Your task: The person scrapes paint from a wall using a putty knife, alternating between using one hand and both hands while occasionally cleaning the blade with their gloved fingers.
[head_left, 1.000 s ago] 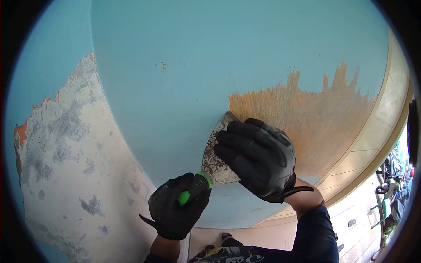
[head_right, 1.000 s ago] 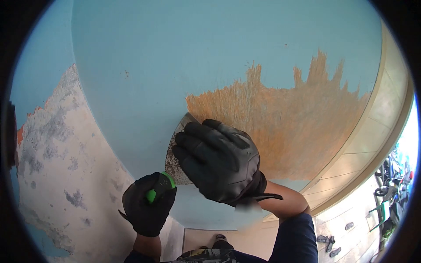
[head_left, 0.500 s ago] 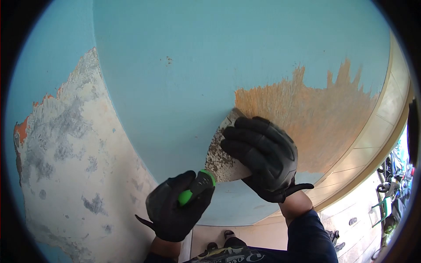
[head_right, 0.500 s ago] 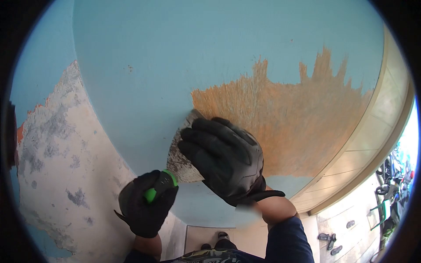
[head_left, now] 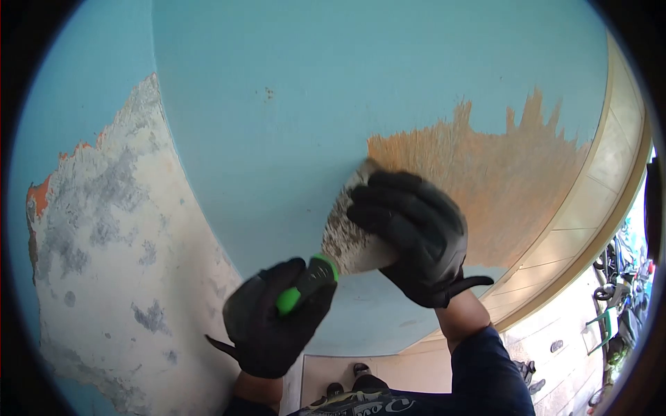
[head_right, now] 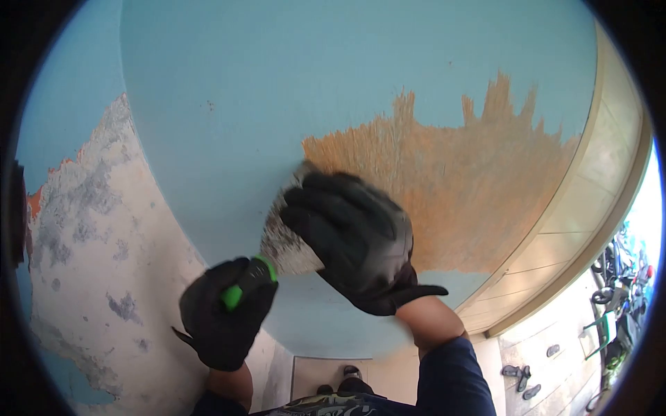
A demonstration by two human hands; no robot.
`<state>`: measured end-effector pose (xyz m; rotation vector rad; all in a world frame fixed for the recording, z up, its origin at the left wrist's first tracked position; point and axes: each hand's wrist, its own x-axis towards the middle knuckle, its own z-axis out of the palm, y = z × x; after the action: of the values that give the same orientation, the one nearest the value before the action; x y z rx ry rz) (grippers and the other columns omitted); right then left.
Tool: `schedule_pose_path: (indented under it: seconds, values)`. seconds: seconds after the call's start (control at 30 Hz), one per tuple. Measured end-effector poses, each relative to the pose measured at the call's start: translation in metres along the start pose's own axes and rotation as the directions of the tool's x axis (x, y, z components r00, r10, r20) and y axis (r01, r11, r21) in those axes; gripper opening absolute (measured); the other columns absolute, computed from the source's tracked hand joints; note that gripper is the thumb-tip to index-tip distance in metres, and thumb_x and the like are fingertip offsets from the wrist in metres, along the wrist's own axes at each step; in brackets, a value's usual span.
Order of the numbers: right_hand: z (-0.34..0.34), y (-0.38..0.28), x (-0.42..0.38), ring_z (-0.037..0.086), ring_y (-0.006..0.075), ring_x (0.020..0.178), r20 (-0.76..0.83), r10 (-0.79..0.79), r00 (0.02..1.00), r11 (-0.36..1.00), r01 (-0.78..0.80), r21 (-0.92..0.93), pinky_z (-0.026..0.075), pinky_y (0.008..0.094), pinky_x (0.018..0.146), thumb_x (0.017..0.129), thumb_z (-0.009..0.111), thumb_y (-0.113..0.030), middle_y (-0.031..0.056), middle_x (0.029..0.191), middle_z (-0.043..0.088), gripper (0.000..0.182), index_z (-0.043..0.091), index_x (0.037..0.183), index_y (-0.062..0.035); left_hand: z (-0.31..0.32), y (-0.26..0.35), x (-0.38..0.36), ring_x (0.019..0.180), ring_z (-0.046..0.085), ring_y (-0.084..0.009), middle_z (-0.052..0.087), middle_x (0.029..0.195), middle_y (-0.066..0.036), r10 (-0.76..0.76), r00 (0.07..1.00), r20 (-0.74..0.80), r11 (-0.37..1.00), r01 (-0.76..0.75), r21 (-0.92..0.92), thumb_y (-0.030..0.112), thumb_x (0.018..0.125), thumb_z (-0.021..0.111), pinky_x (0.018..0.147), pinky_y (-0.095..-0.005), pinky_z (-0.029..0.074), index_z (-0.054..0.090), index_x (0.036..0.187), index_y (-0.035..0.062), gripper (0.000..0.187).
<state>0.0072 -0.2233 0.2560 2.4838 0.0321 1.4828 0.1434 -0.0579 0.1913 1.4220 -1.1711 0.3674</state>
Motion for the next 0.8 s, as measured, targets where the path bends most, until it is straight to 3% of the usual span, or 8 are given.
schedule_pose_path:
  seconds: [0.07,0.23,0.4,0.43,0.53,0.67,0.73,0.8]
  values:
    - [0.001,-0.002,-0.011,0.07,0.0291,0.107,0.037,0.015,0.999,0.999,-0.013,-0.047,0.057,0.0432,0.09,0.065,0.078,-0.016,0.0061,0.109,0.074,0.034,0.075,0.099,-0.0137,0.002,-0.003,-0.006,0.078,0.073,-0.028,0.074,0.089,-0.014,0.108,0.994,0.035,0.992,-0.11,0.061,0.008,0.064,0.092,0.072,-0.0379,0.058,0.069,0.095,0.0023,0.039]
    - [-0.001,-0.002,0.005,0.068,0.0263,0.109,0.014,0.014,1.0,0.999,-0.013,-0.04,0.057,0.0436,0.093,0.073,0.072,-0.011,0.004,0.109,0.072,0.028,0.075,0.1,-0.015,-0.002,0.0,0.002,0.078,0.073,-0.0289,0.074,0.089,-0.015,0.009,1.0,0.005,1.0,-0.009,0.015,0.008,0.065,0.092,0.072,-0.038,0.058,0.069,0.097,0.0016,0.04]
    - [0.0,0.001,0.008,0.068,0.0266,0.11,0.004,0.0,1.0,0.997,0.0,-0.082,0.057,0.0437,0.094,0.073,0.072,-0.011,0.004,0.11,0.072,0.028,0.075,0.1,-0.0151,0.002,-0.005,0.013,0.077,0.073,-0.0288,0.074,0.09,-0.014,0.139,0.99,-0.01,0.987,-0.137,0.088,0.011,0.067,0.092,0.072,-0.038,0.057,0.07,0.098,0.0006,0.04]
    - [0.0,0.004,0.016,0.069,0.0279,0.108,-0.033,-0.022,0.999,0.998,0.02,-0.058,0.057,0.0436,0.092,0.069,0.075,-0.012,0.005,0.108,0.073,0.03,0.075,0.099,-0.0143,0.001,-0.001,0.017,0.077,0.072,-0.0295,0.073,0.089,-0.015,0.007,1.0,0.007,1.0,-0.007,0.014,0.011,0.067,0.092,0.072,-0.0381,0.057,0.07,0.097,0.0005,0.039]
    - [-0.001,0.002,0.004,0.07,0.0293,0.106,-0.045,-0.016,0.999,0.999,0.014,-0.046,0.057,0.0434,0.09,0.065,0.078,-0.014,0.0059,0.107,0.074,0.033,0.075,0.097,-0.0134,-0.003,0.009,0.009,0.077,0.072,-0.0288,0.073,0.088,-0.014,0.104,0.994,-0.018,0.989,-0.102,0.11,0.011,0.068,0.091,0.071,-0.0372,0.057,0.07,0.097,0.0006,0.038]
    - [0.001,0.003,0.006,0.07,0.0291,0.105,-0.044,-0.037,0.998,0.994,0.032,-0.108,0.057,0.043,0.09,0.065,0.079,-0.015,0.0054,0.107,0.075,0.033,0.074,0.097,-0.0132,-0.002,0.005,0.014,0.077,0.072,-0.0279,0.073,0.087,-0.014,0.08,0.997,0.009,0.996,-0.08,0.037,0.01,0.069,0.09,0.071,-0.0365,0.057,0.07,0.096,0.0004,0.035]
    - [0.0,0.003,0.011,0.067,0.0282,0.11,-0.032,-0.021,0.999,0.999,0.02,-0.043,0.056,0.0447,0.093,0.07,0.074,-0.011,0.0045,0.112,0.071,0.036,0.073,0.105,-0.0154,-0.002,0.005,0.012,0.076,0.072,-0.0284,0.073,0.088,-0.015,0.018,1.0,-0.009,0.999,-0.018,0.027,0.01,0.068,0.091,0.071,-0.0369,0.057,0.069,0.096,0.0002,0.036]
    - [-0.002,0.003,0.009,0.067,0.028,0.109,-0.035,0.015,0.999,0.999,-0.014,0.032,0.057,0.0444,0.091,0.07,0.074,-0.01,0.004,0.11,0.072,0.033,0.073,0.103,-0.0152,-0.003,0.009,0.006,0.076,0.072,-0.0286,0.073,0.088,-0.015,0.1,0.994,-0.039,0.99,-0.096,0.1,0.009,0.068,0.091,0.07,-0.0371,0.057,0.069,0.096,-0.0002,0.037]
